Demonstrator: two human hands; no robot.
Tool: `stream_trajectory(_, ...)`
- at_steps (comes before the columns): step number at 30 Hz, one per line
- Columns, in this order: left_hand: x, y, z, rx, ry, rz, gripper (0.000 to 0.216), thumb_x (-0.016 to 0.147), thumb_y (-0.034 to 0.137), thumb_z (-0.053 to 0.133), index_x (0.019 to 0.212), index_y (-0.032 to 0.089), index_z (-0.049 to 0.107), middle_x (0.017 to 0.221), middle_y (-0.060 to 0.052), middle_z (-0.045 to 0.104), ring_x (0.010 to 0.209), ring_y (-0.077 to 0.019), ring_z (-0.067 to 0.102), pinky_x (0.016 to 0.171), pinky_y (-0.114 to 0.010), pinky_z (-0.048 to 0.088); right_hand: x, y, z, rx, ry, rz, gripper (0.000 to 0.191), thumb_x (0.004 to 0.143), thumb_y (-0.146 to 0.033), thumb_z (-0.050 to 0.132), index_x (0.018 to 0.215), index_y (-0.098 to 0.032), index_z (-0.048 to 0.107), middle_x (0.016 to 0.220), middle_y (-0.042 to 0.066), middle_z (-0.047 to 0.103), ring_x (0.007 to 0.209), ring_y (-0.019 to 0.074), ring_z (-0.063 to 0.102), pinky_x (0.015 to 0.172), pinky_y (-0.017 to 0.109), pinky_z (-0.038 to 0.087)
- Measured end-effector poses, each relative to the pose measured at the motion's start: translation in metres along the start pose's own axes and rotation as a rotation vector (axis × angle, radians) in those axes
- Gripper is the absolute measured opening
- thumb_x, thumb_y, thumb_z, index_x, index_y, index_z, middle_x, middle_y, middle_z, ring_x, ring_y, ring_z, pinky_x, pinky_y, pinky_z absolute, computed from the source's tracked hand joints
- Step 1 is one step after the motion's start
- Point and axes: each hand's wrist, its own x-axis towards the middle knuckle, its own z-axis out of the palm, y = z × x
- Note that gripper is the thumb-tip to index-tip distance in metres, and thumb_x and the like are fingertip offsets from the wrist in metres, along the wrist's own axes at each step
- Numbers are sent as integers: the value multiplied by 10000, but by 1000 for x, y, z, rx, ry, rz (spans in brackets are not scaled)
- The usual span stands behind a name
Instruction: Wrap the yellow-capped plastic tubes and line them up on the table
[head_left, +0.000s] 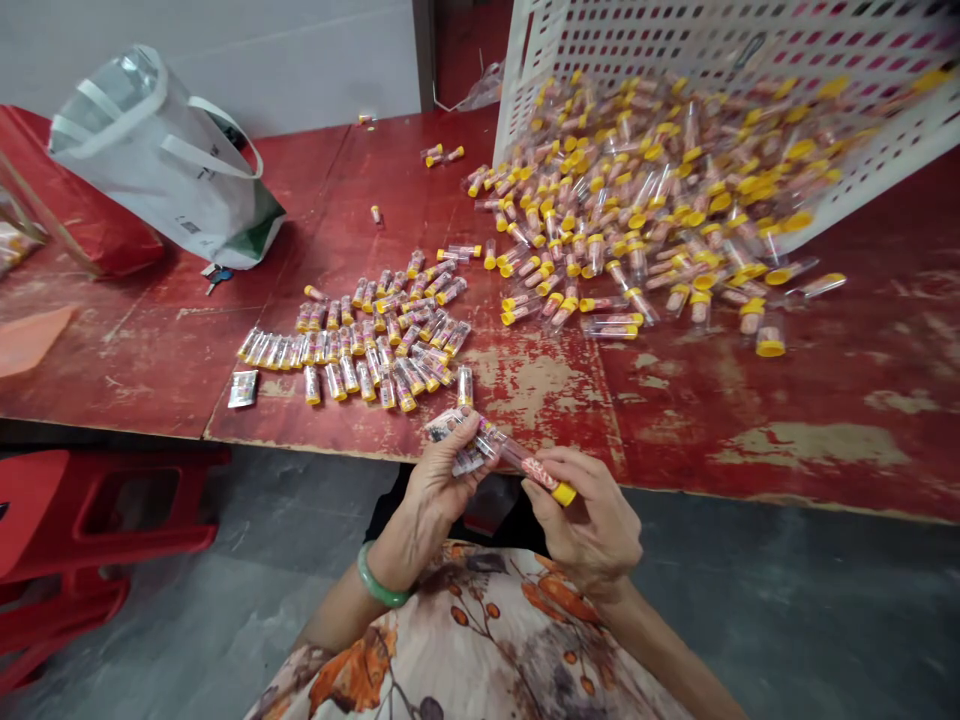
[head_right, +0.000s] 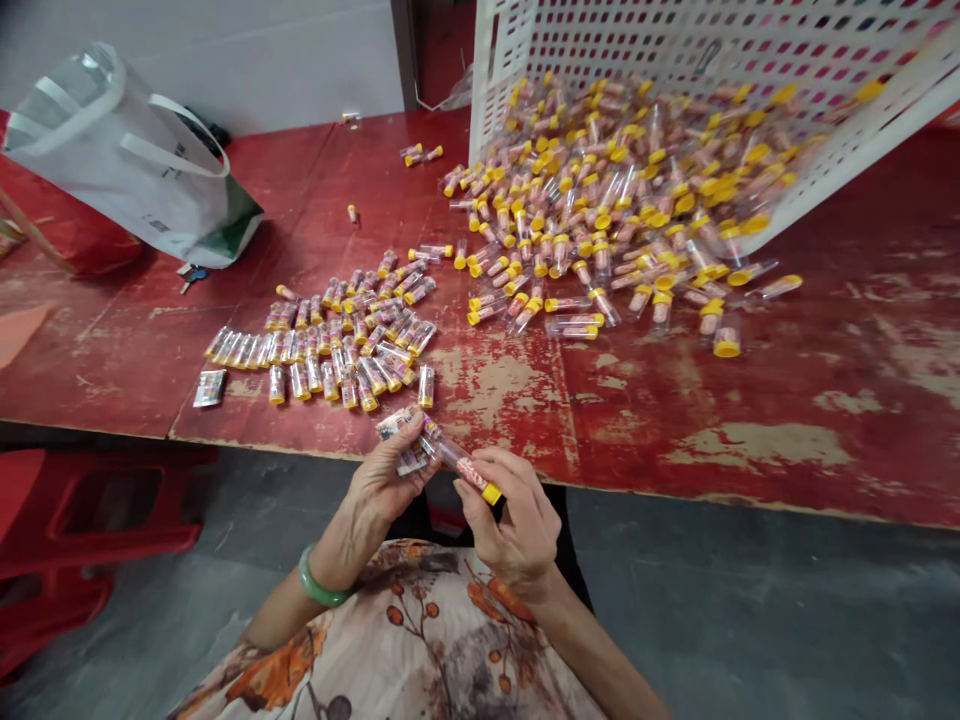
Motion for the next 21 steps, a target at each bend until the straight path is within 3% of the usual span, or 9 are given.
stream_trajectory(5, 2, 1, -1, 7, -55, 0, 160, 641, 103, 771, 727, 121, 637, 699, -13, 680, 587, -124, 634, 543, -240, 544, -8, 7, 1, -134, -70, -181, 472, 717, -2, 684, 1144, -187, 600, 1023, 85, 652, 894, 190, 654, 734, 330, 590)
stream_trajectory(9, 3, 1, -5, 34, -82, 81, 187, 627, 135, 793, 739, 132, 642, 693, 4, 668, 580, -117, 625, 553, -240, 538, -10, 9, 1, -191, -105, -229, 506, 728, -3, 681, 1184, -198, 580, 1058, 93, 646, 928, 194, 653, 764, 343, 589)
stream_trajectory(14, 8, -1, -9, 47, -105, 58, 201, 654, 179, 786, 799, 122, 659, 759, -21, 682, 632, -124, 637, 598, -249, 540, -2, 3, 4, -110, -19, -136, 415, 704, -13, 703, 1081, -169, 630, 986, 86, 672, 853, 191, 668, 725, 329, 597)
stream_trajectory(21, 7, 0, -3, 0, 35, 17, 128, 673, 138, 761, 714, 123, 641, 685, -28, 677, 584, -135, 634, 538, -241, 537, -2, 6, 2, -4, 44, 15, 346, 730, -70, 692, 1041, -209, 631, 937, 64, 679, 824, 211, 673, 681, 372, 602)
